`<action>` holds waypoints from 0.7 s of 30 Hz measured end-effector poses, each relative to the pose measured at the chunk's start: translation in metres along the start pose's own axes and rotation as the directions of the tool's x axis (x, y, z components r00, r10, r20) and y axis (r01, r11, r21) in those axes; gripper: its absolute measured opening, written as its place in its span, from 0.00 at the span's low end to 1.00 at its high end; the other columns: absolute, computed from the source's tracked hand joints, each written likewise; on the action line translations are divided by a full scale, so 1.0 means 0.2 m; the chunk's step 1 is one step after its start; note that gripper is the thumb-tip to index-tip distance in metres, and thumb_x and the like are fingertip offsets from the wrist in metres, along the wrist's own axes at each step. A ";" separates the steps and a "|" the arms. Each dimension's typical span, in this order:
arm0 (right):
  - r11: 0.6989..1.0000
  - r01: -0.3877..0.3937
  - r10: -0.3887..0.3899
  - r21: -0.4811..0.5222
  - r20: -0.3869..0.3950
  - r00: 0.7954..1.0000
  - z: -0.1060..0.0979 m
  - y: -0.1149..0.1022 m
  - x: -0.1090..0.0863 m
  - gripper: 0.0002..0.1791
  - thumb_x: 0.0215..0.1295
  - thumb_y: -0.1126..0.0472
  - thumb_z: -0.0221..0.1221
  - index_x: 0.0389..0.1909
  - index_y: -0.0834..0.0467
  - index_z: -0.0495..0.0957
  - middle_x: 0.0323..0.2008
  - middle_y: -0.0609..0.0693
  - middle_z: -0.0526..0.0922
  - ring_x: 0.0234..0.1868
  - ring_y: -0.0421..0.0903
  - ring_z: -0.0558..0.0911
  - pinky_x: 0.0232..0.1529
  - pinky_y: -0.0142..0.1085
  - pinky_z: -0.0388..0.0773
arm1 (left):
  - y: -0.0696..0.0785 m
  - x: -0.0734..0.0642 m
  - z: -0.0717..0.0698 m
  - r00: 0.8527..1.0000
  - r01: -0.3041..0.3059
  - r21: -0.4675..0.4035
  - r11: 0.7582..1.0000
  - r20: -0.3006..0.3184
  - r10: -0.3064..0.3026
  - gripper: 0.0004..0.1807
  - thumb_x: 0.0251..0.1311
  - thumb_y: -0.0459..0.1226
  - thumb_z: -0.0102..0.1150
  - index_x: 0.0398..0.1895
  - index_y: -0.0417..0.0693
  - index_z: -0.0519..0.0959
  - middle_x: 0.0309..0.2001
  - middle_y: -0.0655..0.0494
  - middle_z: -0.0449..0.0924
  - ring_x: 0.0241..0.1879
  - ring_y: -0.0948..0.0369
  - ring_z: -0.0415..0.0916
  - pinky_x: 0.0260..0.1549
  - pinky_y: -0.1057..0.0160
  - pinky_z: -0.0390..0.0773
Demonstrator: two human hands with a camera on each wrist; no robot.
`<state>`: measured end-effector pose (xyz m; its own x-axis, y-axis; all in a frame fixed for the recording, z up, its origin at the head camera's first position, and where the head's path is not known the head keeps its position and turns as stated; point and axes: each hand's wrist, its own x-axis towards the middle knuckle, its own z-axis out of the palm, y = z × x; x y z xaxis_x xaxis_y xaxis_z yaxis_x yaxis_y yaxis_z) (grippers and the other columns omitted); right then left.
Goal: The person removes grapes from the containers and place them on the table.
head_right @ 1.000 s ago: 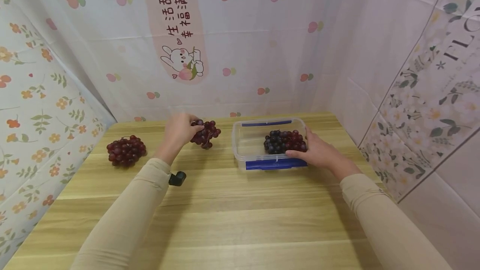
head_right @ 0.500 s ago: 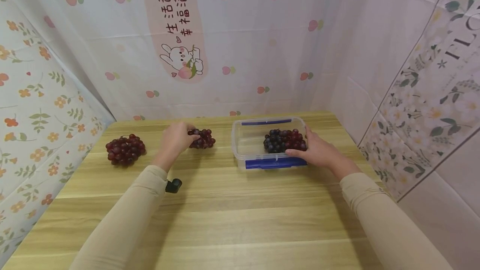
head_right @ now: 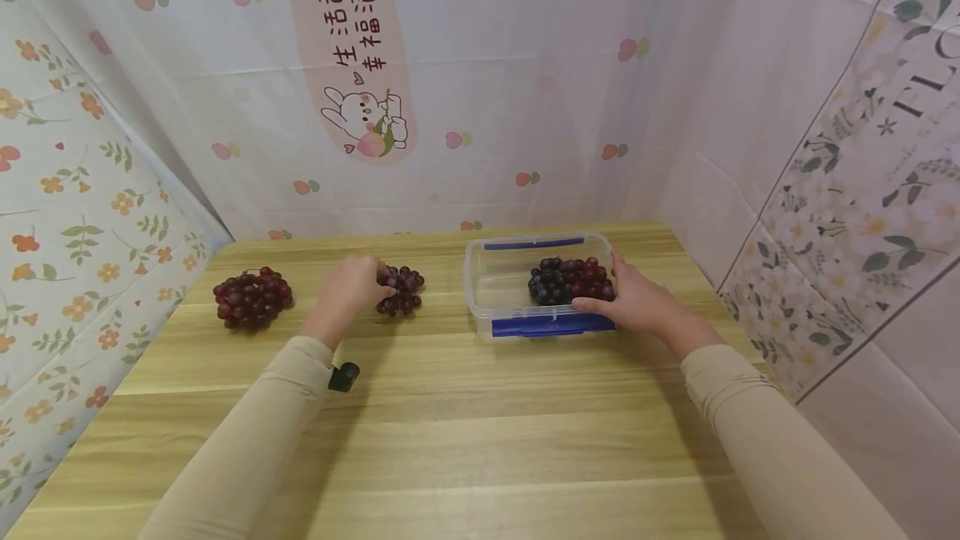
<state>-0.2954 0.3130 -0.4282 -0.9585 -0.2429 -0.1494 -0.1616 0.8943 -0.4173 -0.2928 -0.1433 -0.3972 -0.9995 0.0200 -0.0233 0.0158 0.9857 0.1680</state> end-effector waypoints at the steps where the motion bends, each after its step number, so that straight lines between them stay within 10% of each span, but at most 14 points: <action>1: 1.000 0.002 -0.002 -0.002 0.000 1.000 0.00 0.00 0.00 0.71 0.71 0.25 0.56 0.83 0.67 0.22 0.80 0.77 0.54 0.75 0.78 0.66 0.69 0.76 0.65 | 0.00 0.00 0.00 1.000 -0.003 -0.001 1.000 0.003 0.003 0.21 0.69 0.49 0.70 0.62 0.55 0.87 0.60 0.51 0.89 0.58 0.45 0.86 0.59 0.36 0.81; 21: 1.000 -0.004 0.004 0.002 0.001 1.000 0.00 0.00 0.01 0.72 0.70 0.24 0.56 0.84 0.66 0.22 0.81 0.77 0.54 0.76 0.78 0.65 0.71 0.76 0.63 | 0.01 0.00 0.05 0.995 -0.025 -0.110 0.994 -0.103 0.014 0.22 0.73 0.52 0.65 0.59 0.50 0.84 0.54 0.50 0.90 0.45 0.51 0.88 0.43 0.48 0.86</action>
<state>-0.2963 0.3125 -0.4292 -0.9588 -0.2400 -0.1520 -0.1576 0.8944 -0.4185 -0.2927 -0.1402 -0.4061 -0.9967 0.0161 0.0801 0.0377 0.9605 0.2756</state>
